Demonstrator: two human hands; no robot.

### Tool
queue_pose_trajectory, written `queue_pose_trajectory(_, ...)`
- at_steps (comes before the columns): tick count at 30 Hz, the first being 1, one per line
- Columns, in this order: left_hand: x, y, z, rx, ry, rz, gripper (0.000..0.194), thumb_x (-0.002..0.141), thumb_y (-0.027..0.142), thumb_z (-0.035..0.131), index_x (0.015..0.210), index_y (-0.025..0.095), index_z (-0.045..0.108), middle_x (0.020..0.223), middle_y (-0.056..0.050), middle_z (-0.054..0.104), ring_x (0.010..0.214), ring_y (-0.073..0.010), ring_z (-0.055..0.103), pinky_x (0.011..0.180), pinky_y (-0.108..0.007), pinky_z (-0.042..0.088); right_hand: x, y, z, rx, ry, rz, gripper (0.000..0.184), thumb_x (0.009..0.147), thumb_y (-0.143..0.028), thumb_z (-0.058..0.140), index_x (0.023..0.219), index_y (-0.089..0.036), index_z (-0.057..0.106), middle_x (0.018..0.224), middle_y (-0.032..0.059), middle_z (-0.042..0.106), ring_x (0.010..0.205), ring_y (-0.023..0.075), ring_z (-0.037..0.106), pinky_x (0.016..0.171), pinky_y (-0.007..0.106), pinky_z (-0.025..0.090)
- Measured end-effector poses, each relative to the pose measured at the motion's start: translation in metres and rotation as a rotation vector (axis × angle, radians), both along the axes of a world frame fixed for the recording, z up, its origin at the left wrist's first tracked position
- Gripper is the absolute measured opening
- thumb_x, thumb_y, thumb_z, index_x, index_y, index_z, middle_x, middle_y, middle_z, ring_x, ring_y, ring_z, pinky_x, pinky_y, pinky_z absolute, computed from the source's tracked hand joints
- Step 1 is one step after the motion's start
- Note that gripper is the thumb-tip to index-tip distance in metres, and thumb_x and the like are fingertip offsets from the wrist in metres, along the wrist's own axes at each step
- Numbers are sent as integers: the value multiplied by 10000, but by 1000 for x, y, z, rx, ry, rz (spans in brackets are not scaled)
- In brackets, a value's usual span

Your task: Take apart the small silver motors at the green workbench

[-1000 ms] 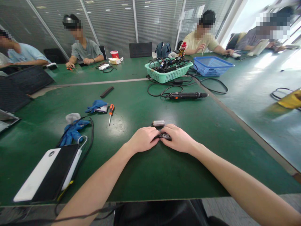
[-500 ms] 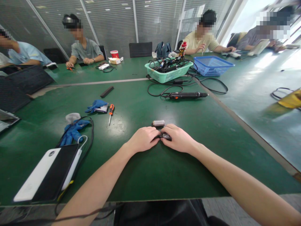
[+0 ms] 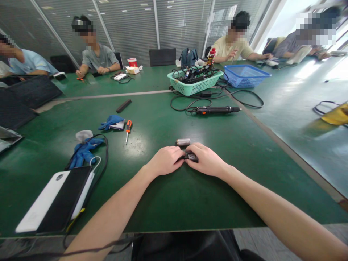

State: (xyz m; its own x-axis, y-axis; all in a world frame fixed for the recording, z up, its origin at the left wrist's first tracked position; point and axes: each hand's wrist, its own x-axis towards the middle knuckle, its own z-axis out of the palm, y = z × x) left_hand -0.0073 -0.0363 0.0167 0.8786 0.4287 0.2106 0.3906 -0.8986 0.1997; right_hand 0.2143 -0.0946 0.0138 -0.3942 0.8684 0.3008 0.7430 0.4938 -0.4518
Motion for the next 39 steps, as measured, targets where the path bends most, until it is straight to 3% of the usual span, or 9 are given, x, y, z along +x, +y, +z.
queue_pose_trajectory(39,0,1,0,33,25,-6,223,1020,319,495,1064,185,668,975,-58,653,912,-197,629,810,-323,497,-2,-1,1,29,-48,-14,102,865,-200,611,966,-213,622,979,67,662,964,240,617,859,357,499)
